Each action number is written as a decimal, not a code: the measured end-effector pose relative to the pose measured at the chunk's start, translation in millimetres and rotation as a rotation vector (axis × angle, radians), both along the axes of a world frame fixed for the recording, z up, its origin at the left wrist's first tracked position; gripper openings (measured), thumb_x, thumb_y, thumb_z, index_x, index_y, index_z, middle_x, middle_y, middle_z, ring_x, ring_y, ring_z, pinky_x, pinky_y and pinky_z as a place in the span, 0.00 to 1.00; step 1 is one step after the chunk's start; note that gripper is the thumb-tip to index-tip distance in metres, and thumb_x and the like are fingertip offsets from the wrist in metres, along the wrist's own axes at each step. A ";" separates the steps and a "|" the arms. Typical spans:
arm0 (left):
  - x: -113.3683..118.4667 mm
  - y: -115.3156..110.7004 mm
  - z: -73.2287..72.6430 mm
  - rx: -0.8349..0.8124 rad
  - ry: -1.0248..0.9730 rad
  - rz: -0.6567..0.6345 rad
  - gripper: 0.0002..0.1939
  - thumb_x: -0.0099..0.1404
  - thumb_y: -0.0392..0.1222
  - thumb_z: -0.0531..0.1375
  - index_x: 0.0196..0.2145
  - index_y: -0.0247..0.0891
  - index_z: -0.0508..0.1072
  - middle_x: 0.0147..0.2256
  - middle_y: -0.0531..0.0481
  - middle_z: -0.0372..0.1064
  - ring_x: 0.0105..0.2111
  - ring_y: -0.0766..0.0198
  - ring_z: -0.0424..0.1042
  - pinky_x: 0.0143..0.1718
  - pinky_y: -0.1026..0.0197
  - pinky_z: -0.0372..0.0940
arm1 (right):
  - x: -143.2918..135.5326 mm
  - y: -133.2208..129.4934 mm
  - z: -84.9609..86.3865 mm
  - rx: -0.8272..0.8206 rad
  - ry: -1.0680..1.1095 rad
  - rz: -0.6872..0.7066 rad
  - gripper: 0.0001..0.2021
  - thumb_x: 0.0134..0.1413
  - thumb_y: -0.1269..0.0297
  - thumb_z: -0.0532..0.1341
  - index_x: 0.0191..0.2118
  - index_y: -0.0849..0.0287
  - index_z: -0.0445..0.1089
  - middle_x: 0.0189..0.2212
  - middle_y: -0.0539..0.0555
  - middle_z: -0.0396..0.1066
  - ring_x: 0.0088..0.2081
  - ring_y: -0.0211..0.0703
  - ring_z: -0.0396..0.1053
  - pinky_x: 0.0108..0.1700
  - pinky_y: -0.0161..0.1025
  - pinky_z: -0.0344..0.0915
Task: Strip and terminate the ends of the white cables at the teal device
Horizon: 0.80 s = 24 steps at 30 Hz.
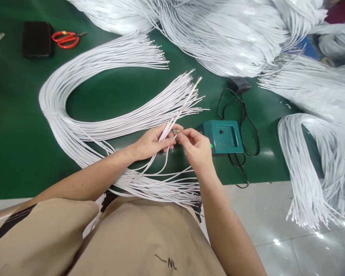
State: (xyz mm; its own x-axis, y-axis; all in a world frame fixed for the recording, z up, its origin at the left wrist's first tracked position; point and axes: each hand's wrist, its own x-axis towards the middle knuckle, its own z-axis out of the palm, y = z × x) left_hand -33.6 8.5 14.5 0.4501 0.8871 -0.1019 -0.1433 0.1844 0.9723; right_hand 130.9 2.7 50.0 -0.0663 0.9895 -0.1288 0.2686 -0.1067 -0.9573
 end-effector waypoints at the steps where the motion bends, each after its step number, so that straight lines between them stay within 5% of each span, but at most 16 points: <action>1: 0.3 0.0 0.4 -0.052 -0.039 -0.005 0.23 0.62 0.43 0.62 0.54 0.37 0.67 0.28 0.54 0.65 0.24 0.72 0.66 0.25 0.70 0.62 | -0.7 -1.0 -2.8 0.081 -0.081 0.014 0.07 0.54 0.61 0.60 0.28 0.58 0.69 0.26 0.50 0.70 0.30 0.38 0.66 0.37 0.37 0.64; 5: 1.5 -0.2 1.6 -0.258 -0.214 -0.007 0.24 0.58 0.38 0.64 0.53 0.38 0.68 0.28 0.54 0.66 0.25 0.71 0.69 0.23 0.71 0.61 | -1.3 -3.5 -13.3 0.481 -0.469 0.037 0.10 0.60 0.67 0.53 0.27 0.57 0.65 0.28 0.53 0.67 0.33 0.43 0.63 0.40 0.41 0.61; 8: 1.5 -0.2 2.2 -0.288 -0.239 0.012 0.23 0.57 0.36 0.65 0.52 0.38 0.70 0.27 0.55 0.66 0.25 0.72 0.69 0.20 0.73 0.57 | 0.8 -4.3 -15.9 0.575 -0.534 0.066 0.11 0.62 0.67 0.52 0.28 0.57 0.65 0.28 0.54 0.67 0.34 0.43 0.63 0.40 0.41 0.61; 16: -1.1 1.7 2.0 -0.234 -0.180 0.025 0.30 0.55 0.38 0.67 0.55 0.39 0.68 0.27 0.55 0.66 0.24 0.74 0.65 0.19 0.72 0.53 | 4.7 -3.2 -1.6 0.130 -0.101 0.057 0.10 0.59 0.62 0.57 0.29 0.58 0.70 0.27 0.50 0.70 0.32 0.38 0.66 0.38 0.36 0.62; 24: -1.4 2.0 -2.1 -0.179 -0.172 0.020 0.29 0.54 0.38 0.68 0.54 0.41 0.69 0.25 0.57 0.63 0.20 0.76 0.60 0.20 0.71 0.54 | 1.4 2.7 0.7 -0.083 0.118 0.055 0.16 0.50 0.49 0.64 0.24 0.58 0.70 0.23 0.49 0.69 0.28 0.37 0.65 0.37 0.36 0.64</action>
State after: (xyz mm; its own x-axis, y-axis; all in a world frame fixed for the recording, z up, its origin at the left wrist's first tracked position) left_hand -35.0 10.5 12.4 0.4572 0.8707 -0.1811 -0.3095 0.3467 0.8854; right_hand 132.3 5.4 50.7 -0.1392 0.9702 -0.1983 0.1619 -0.1753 -0.9711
